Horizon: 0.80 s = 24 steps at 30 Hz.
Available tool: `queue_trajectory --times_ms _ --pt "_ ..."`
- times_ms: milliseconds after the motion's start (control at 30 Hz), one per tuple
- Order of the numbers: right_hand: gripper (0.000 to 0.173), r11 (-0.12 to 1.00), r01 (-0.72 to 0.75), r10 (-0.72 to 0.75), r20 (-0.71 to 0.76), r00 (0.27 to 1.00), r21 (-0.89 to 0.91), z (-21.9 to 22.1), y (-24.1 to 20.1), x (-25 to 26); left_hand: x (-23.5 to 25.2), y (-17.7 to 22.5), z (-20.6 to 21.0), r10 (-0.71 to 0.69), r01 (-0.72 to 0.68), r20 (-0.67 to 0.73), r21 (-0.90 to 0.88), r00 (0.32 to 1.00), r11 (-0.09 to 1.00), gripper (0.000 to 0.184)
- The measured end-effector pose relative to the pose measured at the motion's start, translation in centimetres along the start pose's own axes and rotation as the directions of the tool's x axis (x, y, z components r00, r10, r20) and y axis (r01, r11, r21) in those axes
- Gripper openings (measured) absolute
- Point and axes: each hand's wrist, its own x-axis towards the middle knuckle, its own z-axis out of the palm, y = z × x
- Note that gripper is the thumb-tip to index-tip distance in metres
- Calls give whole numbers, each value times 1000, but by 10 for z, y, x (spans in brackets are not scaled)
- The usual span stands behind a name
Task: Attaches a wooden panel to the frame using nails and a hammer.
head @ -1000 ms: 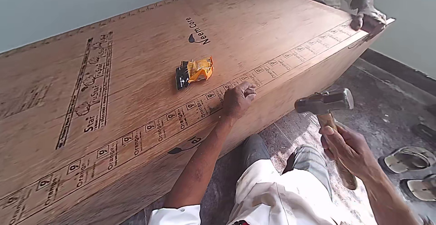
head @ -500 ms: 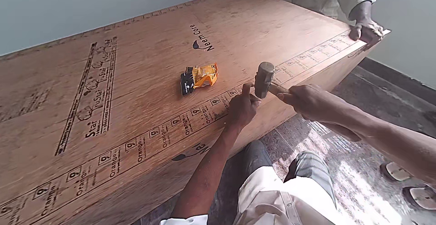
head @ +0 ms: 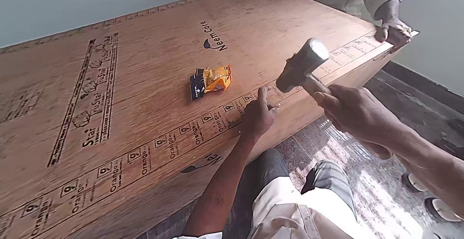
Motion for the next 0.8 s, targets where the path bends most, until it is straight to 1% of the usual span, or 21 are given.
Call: queue_trajectory --times_ms 33,67,100,133,167,200,233,267,300,333,400,433,500,533,567,633,700,800 --pt "49 998 58 -55 -84 995 23 1 -3 -1 -1 -2 2 7 -7 -9 -23 1000 1000 60" --pt "49 995 99 -96 -130 987 20 3 -5 0 -2 -2 2 8 -9 -11 -34 1000 999 60" --pt "48 994 109 -109 -122 987 -6 7 -5 4 -2 -2 2 11 -12 -16 -31 1000 999 60" --pt "46 995 81 -85 -56 995 -63 11 -2 8 -1 -2 0 12 -12 -20 -16 1000 1000 61" --pt "45 992 18 -10 65 998 -127 15 1 12 0 0 -1 12 -12 -21 5 1000 1000 61" --pt "45 982 -73 105 186 977 -172 19 3 16 -1 0 -1 7 -7 -12 7 1000 1000 62" --pt "45 971 -151 193 239 952 -183 24 7 16 -3 -2 0 7 -7 -1 -6 1000 1000 62" --pt "45 965 -213 246 251 936 -152 25 12 15 -1 -2 1 14 -14 -1 -25 1000 1000 61" --pt "46 966 -246 259 234 937 -84 27 17 11 1 -2 0 10 -9 3 -41 1000 999 59" --pt "47 970 -243 237 192 952 13 32 26 0 1 -3 -1 -3 4 17 -56 1000 998 55" --pt "51 956 -172 163 57 985 239 51 46 -25 0 -6 -3 7 -5 27 -76 1000 997 49" --pt "51 929 -133 144 -6 990 345 62 55 -37 0 -9 -4 35 -34 27 -40 999 999 51" --pt "48 860 -99 168 -95 981 501 86 70 -57 2 -8 -7 67 -80 94 141 993 987 63" --pt "47 829 -116 211 -115 971 547 99 77 -68 2 -5 -7 54 -94 157 256 986 962 64" --pt "46 805 -144 254 -115 960 575 111 83 -76 3 -1 -6 36 -116 221 359 975 926 62" --pt "44 773 -188 315 -109 943 606 132 94 -89 7 5 -10 7 -190 352 487 936 853 59" --pt "44 777 -192 318 -111 942 599 146 104 -96 10 9 -14 11 -260 425 533 905 805 58" --pt "47 799 -117 261 -165 951 590 161 108 -95 9 3 -18 72 -337 464 519 883 785 58"
